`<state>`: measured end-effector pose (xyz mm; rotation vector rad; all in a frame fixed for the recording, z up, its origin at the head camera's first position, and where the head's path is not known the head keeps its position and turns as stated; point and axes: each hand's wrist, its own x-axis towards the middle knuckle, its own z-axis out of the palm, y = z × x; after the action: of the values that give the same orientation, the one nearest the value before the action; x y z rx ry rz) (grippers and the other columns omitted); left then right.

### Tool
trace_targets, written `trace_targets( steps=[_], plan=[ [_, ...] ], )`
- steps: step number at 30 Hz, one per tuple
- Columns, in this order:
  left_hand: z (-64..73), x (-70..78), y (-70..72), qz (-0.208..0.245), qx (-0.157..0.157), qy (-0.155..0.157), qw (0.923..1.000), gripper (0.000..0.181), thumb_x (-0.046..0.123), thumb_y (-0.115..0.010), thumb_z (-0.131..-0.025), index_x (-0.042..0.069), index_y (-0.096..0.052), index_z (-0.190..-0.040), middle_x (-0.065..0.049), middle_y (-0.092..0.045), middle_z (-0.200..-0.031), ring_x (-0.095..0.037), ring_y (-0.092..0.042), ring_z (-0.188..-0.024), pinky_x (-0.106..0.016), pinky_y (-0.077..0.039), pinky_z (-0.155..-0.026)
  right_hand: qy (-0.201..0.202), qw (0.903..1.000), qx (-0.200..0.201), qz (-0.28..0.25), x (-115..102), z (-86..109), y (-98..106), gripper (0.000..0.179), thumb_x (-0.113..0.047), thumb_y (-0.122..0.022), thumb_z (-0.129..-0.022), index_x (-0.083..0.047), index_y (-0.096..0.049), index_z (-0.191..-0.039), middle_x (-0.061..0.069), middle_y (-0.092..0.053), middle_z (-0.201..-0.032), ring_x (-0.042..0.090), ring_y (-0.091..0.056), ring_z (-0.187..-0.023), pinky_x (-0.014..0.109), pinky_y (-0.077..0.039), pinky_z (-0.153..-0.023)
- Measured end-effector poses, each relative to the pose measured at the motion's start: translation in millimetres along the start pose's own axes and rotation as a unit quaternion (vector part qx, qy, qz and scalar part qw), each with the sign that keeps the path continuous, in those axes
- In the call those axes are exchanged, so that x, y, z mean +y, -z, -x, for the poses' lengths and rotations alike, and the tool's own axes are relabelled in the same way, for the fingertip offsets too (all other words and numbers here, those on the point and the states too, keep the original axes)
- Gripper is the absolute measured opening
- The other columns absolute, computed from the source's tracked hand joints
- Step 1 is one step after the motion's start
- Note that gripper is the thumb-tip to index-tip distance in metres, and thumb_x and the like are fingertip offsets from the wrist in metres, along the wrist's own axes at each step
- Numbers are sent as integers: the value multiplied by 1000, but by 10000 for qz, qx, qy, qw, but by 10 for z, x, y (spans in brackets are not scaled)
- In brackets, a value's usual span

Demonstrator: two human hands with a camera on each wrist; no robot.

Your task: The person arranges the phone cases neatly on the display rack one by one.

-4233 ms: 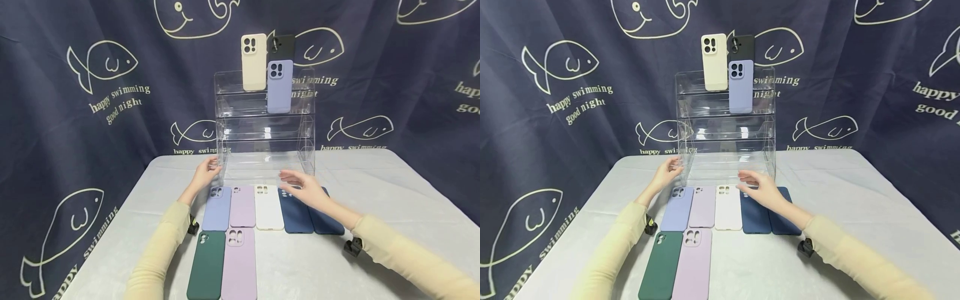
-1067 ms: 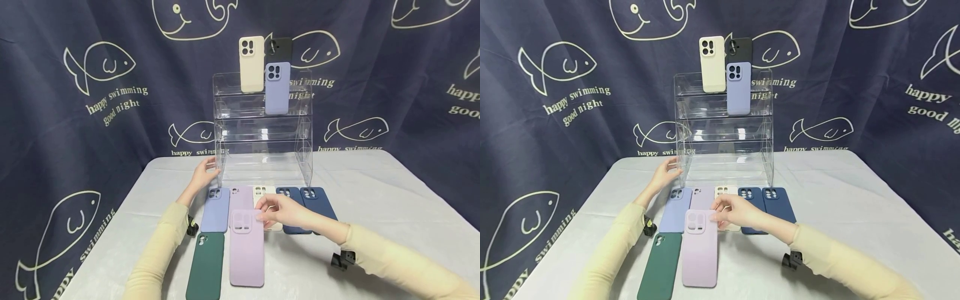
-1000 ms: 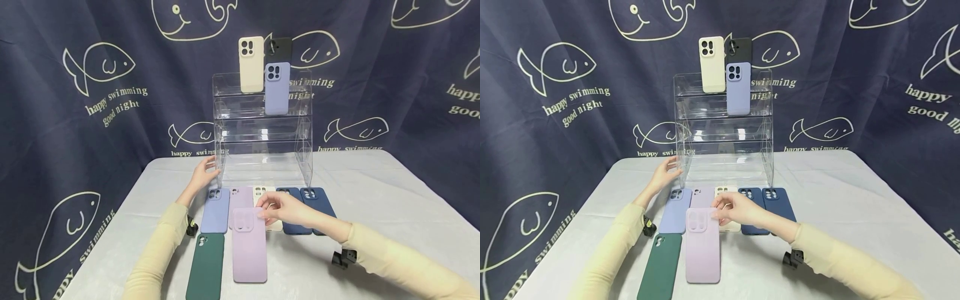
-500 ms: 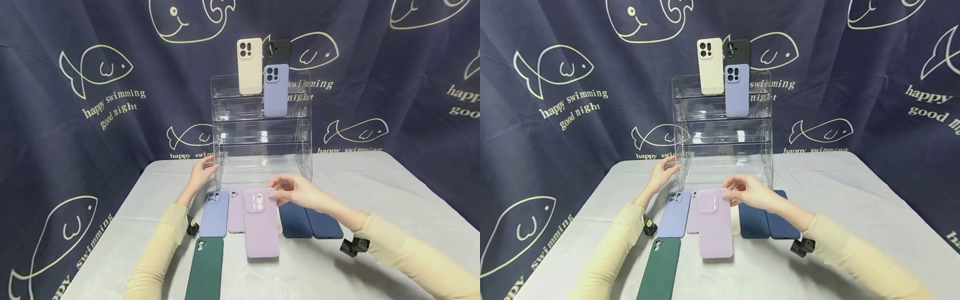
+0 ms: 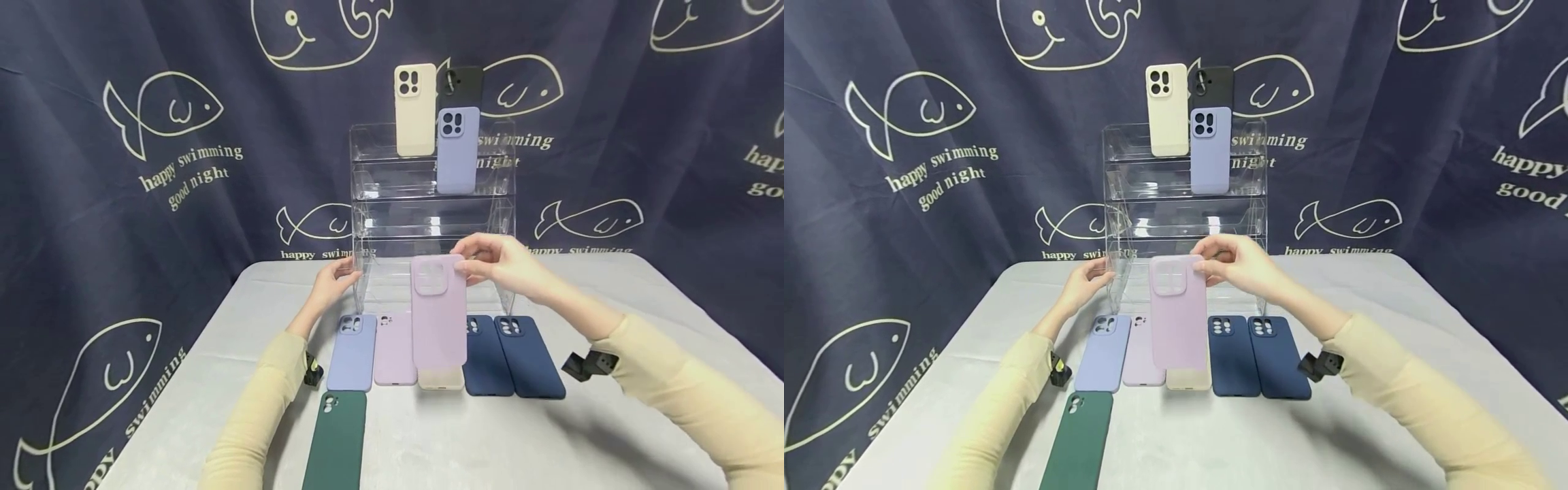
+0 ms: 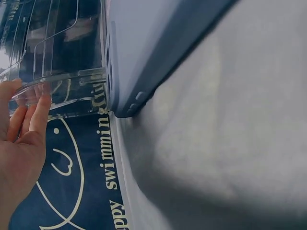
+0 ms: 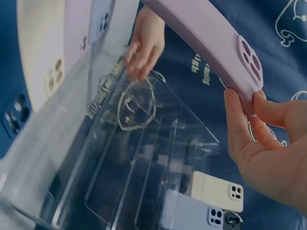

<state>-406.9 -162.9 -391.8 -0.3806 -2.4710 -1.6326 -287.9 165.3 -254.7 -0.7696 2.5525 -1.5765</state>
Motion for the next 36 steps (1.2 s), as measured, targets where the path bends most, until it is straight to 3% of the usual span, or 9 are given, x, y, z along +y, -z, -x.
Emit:
trace_targets(
  steps=[10, 18, 22, 25, 28, 36],
  plan=[
    [4, -5, -8, -19, -5, -94, 10000, 49, 14, -65, -88, -4, -50, -130, -24, -60, -121, -35, -57, -114, -40, -47, -101, 164, 9969, 776, -4, -164, -341, 238, 26, -3, -63, -87, 6, -61, -112, 1, -68, -86, 9, -68, -74, 32, -60, -71],
    [8, -5, -7, 44, -47, -91, 9999, 47, 15, -65, -88, -1, -51, -130, -23, -61, -119, -34, -61, -108, -40, -50, -96, 434, 9921, 1177, -66, -345, -616, 408, 32, -7, -65, -87, 8, -61, -115, -5, -71, -86, 7, -69, -72, 27, -60, -70],
    [78, 130, 14, 37, -122, -80, 9999, 47, 11, -63, -89, -6, -49, -130, -27, -59, -120, -37, -59, -108, -42, -49, -97, 536, 9888, 1388, -79, -439, -751, 475, 33, -7, -65, -87, 8, -61, -115, -8, -70, -83, 4, -68, -70, 23, -59, -68],
    [77, 115, 16, 69, -142, -39, 9999, 49, 11, -63, -89, -7, -47, -131, -28, -58, -121, -38, -58, -110, -44, -47, -99, 568, 9857, 1587, -44, -508, -851, 523, 33, -7, -66, -86, 7, -62, -115, -10, -69, -80, 3, -67, -67, 20, -58, -66],
    [14, -23, -4, 88, -100, -88, 9999, 50, 13, -65, -88, -5, -48, -132, -26, -60, -121, -36, -59, -108, -42, -48, -99, 635, 9822, 1762, -109, -564, -954, 577, 33, -8, -67, -86, 7, -62, -115, -10, -68, -79, 3, -67, -64, 20, -58, -64],
    [15, -14, -9, 17, -61, -169, 9998, 48, 12, -65, -88, -5, -49, -130, -26, -61, -118, -36, -61, -107, -41, -49, -98, 746, 9705, 2291, -73, -652, -1228, 690, 33, -11, -68, -85, 4, -63, -114, -4, -66, -90, 4, -66, -70, 18, -58, -67]
  ],
)
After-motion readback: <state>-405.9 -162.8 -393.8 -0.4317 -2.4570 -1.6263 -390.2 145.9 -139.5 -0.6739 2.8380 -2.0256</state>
